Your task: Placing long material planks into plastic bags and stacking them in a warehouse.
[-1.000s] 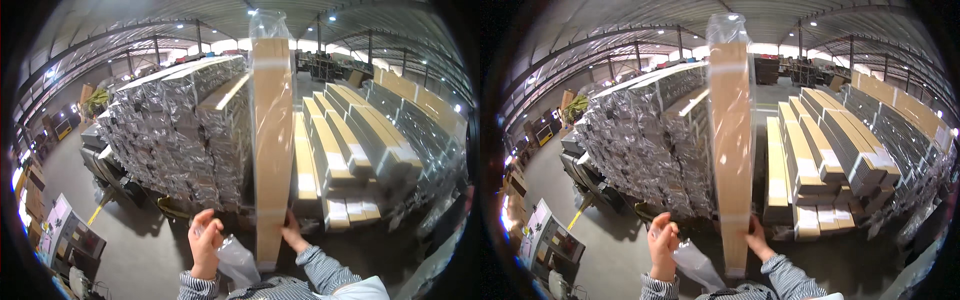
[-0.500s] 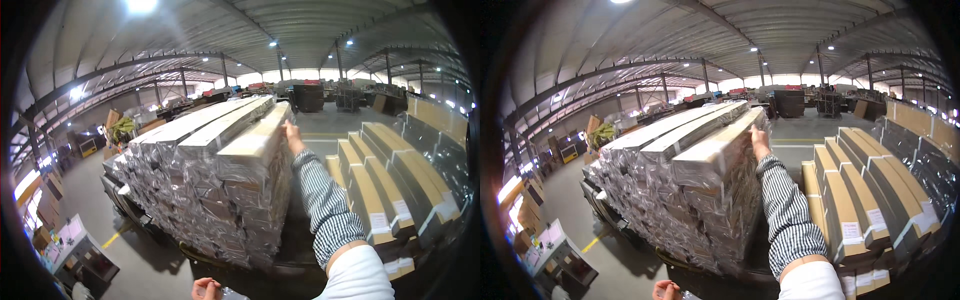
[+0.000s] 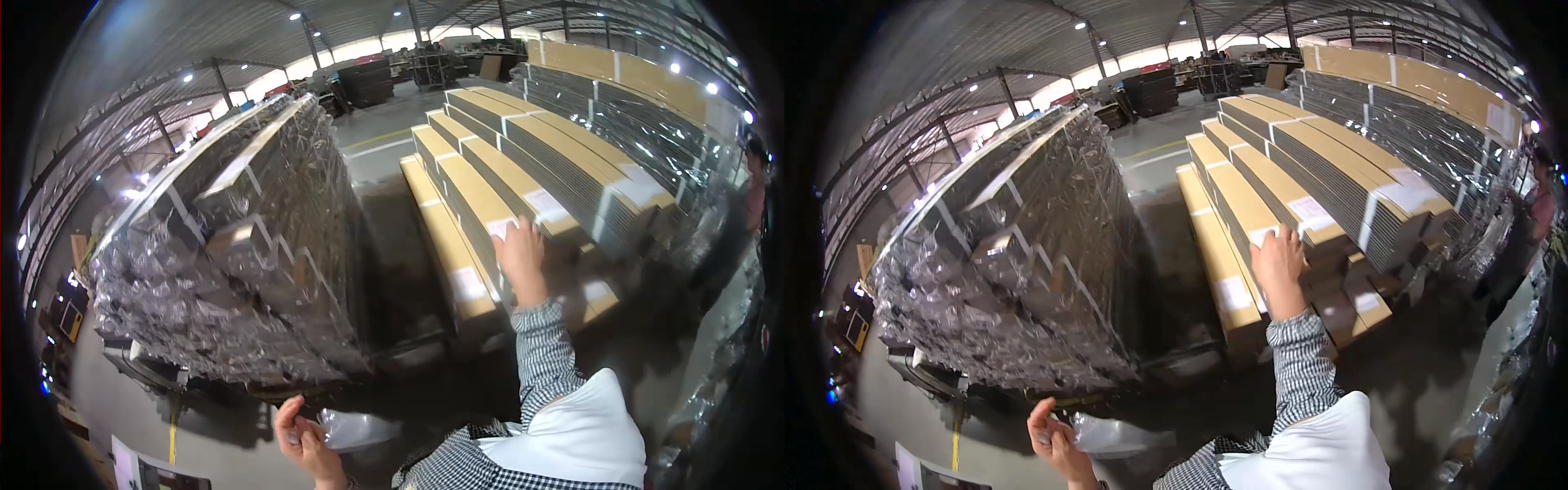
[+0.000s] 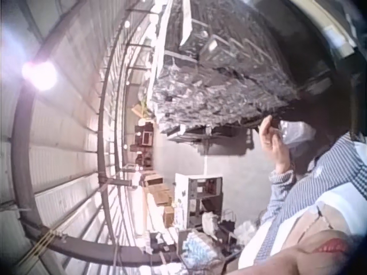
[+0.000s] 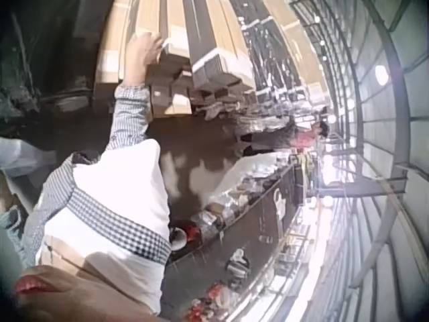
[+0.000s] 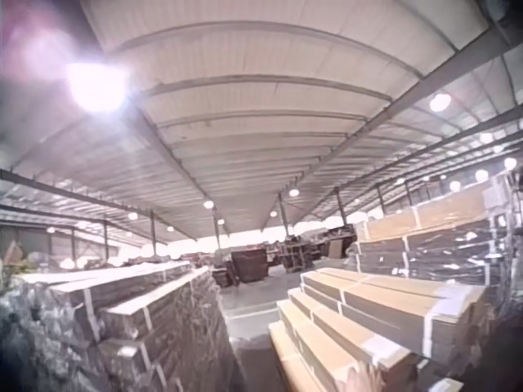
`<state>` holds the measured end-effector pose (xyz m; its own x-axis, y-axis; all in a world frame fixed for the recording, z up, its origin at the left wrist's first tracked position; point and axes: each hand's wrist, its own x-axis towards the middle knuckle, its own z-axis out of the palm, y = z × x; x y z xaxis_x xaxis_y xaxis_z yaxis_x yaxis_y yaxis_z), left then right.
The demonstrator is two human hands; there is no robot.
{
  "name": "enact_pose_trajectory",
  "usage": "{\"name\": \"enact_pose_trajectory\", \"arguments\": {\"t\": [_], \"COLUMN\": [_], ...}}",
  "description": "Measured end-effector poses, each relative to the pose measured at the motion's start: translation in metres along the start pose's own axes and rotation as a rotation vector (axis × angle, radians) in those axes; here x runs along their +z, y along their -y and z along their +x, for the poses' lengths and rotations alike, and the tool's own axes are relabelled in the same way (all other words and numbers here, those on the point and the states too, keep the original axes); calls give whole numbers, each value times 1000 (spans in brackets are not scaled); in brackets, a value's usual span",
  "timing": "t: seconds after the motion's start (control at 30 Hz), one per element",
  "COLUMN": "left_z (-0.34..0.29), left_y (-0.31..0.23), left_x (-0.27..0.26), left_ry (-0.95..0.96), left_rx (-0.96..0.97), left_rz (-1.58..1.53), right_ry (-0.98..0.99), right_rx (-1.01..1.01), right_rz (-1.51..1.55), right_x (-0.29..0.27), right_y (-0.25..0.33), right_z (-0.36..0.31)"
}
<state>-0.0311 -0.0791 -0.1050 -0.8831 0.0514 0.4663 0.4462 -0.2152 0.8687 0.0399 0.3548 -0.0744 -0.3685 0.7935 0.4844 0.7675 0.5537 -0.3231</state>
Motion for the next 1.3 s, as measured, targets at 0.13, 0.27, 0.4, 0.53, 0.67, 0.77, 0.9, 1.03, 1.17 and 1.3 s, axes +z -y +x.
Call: {"name": "enact_pose_trajectory", "arguments": {"t": [0.13,0.27,0.4,0.53,0.67,0.77,0.9,1.03,1.17,1.3], "left_z": [-41,-77,-98,-110,-128,-145,-160,-174,-182,-201], "left_y": [-31,-70,-84,-90,-90,-102,-97,-108,-90,-69], "left_x": [-1,9,7,-4,15,41,53,81,90,117], "left_ry": [59,108,122,67,106,141,332,380,501,668], "left_rx": [49,75,-39,-78,-151,-173,-157,-121,-356,-498], "left_rz": [-162,-238,-330,-348,-421,-471,-422,-429,-343,-427], "right_ry": [3,38,114,-113,368,277,7,-126,88,683], "right_rx": [-229,-166,-82,-369,-584,-690,-807,-656,-379,-14], "right_rz": [-156,-171,7,-101,1018,1059,1018,902,1204,2132], "right_x": [33,31,-55,-98,-175,-179,-193,-209,-203,-205], "right_y": [-43,-36,-56,-85,-11,5,-12,-49,-96,-104], "right_z": [-27,-35,-98,-210,-292,-320,-300,-292,-279,-282]}}
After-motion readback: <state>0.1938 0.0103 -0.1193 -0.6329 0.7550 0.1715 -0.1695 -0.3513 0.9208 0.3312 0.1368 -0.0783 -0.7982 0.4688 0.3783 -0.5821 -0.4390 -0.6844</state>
